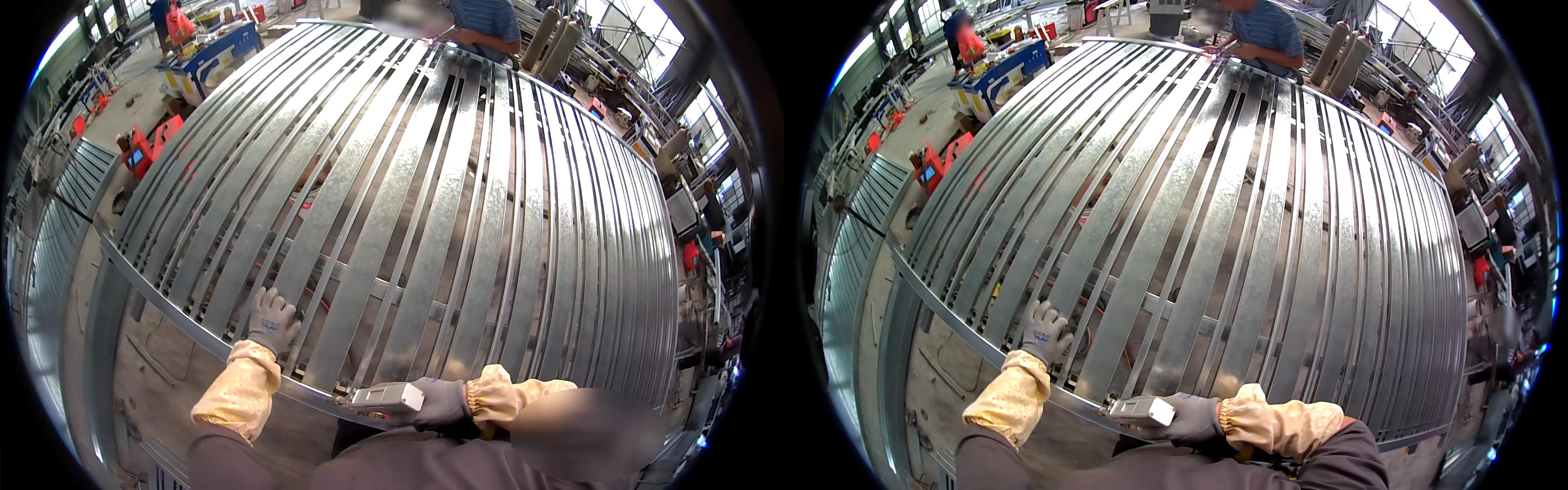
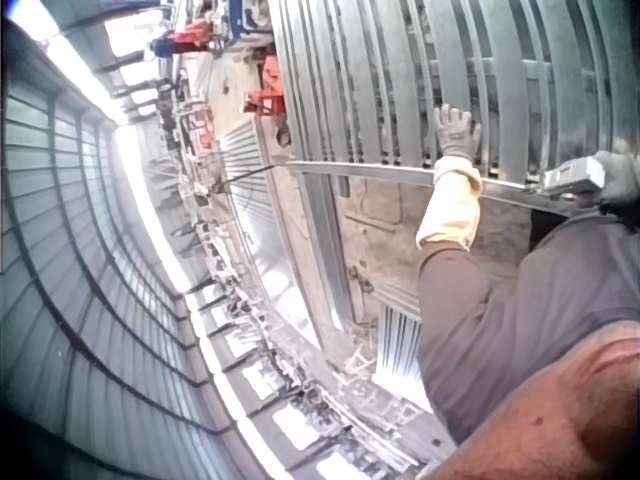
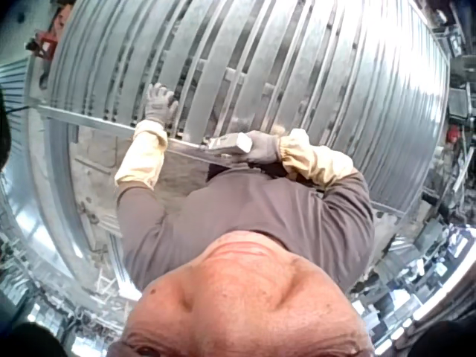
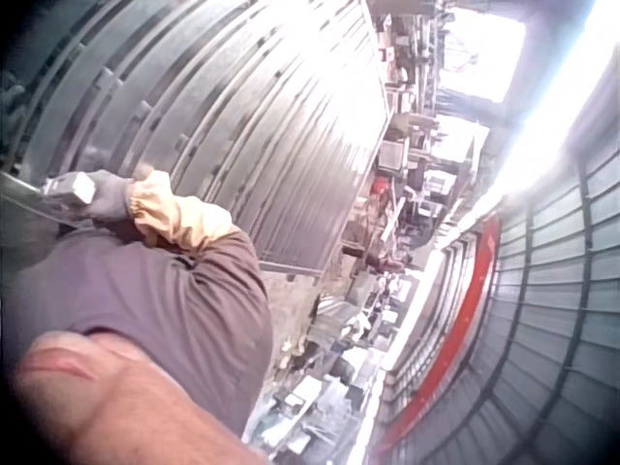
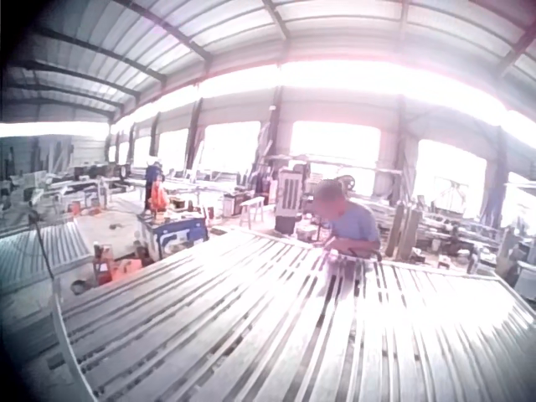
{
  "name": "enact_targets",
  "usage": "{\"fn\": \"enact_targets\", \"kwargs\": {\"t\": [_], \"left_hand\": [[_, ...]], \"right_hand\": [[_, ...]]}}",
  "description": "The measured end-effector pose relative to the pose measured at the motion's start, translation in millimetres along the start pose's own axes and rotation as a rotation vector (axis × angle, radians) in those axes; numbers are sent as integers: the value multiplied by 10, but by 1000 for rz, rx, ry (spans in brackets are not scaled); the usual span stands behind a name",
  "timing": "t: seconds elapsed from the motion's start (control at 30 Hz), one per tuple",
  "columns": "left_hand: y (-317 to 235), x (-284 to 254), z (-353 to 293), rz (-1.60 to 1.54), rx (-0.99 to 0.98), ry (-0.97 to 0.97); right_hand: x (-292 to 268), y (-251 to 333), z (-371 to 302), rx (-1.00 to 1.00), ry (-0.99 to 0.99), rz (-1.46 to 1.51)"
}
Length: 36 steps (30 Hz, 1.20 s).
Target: The person welds a metal frame using a handheld welding gun. They repeatedly position the tool along the frame's seams and trigger the welder, producing bright sparks. The person wears protective gloves and sleeves while working on the curved metal structure.
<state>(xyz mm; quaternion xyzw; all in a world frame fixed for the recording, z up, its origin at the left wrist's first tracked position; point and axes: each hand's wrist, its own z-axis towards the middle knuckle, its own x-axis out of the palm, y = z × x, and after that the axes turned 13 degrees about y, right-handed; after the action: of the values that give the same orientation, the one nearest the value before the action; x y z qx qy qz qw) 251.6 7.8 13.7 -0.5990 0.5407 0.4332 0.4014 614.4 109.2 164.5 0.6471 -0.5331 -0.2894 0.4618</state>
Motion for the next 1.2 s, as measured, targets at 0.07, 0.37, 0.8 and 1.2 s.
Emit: {"fn": "enact_targets", "kwargs": {"t": [0.07, 0.37, 0.8, 1.2], "left_hand": [[72, 46, 163, 7, 12, -57], [573, 177, 662, -89, 324, -57], [999, 275, 1189, 35, 674, -12], [1172, 285, 1348, 21, 771, -42]], "right_hand": [[25, -9, 121, -55, -35, -69], [-166, -219, 614, -191, 36, -31], [-1014, -13, 1311, 200, -1, 601], [-1141, -10, 1998, 52, 100, 714]]}}
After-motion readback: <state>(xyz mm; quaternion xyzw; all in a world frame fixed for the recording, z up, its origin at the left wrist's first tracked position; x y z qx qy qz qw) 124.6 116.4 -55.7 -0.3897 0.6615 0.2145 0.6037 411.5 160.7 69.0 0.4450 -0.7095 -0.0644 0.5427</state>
